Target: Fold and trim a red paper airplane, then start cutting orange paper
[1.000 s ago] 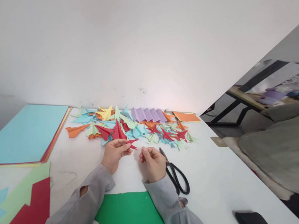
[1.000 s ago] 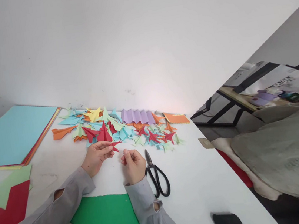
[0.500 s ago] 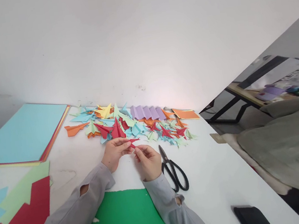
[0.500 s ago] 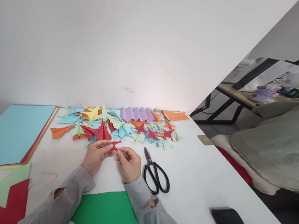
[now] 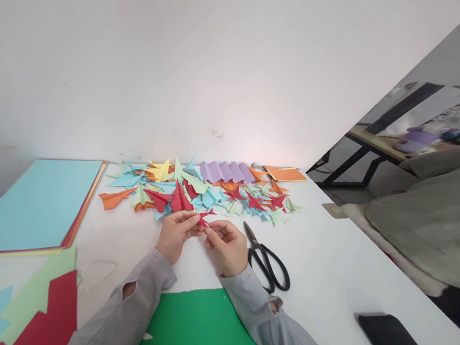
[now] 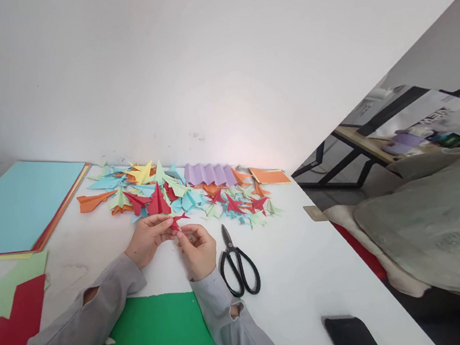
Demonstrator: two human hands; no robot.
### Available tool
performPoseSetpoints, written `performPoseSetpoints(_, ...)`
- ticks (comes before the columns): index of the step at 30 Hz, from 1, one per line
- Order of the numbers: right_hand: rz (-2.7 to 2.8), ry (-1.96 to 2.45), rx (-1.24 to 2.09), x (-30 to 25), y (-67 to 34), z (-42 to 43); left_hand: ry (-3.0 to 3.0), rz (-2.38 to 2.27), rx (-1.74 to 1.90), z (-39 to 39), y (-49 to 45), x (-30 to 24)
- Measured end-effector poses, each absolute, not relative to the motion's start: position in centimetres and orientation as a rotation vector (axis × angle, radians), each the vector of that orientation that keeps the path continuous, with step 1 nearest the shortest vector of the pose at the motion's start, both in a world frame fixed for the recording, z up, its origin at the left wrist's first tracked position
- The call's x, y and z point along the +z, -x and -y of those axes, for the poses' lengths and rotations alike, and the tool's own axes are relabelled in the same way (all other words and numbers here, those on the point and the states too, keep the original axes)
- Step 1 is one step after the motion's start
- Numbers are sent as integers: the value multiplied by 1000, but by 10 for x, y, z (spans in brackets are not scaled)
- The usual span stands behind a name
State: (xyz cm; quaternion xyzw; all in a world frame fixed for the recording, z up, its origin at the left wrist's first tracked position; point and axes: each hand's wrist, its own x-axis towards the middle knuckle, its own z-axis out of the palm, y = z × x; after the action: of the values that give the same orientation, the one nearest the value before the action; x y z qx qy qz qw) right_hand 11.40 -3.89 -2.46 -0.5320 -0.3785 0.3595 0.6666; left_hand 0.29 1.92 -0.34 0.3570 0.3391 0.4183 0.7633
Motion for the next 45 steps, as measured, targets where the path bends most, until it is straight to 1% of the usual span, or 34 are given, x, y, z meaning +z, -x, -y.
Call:
performPoseSetpoints(17,848,1193,759,-26,-118,36,-951,-755,827,-17,-5,-2)
performPoseSetpoints(27,912,1168,775,-28,-121,35,-1020,-708,844,-16,-4,-4)
performPoseSetpoints(35,912,1182,720,-28,-121,35,-1098,-688,861,-14,-7,-4)
performPoseSetpoints(45,890,1201,701,-30,-123,35,-1111,-757,881,-12,-9,-7)
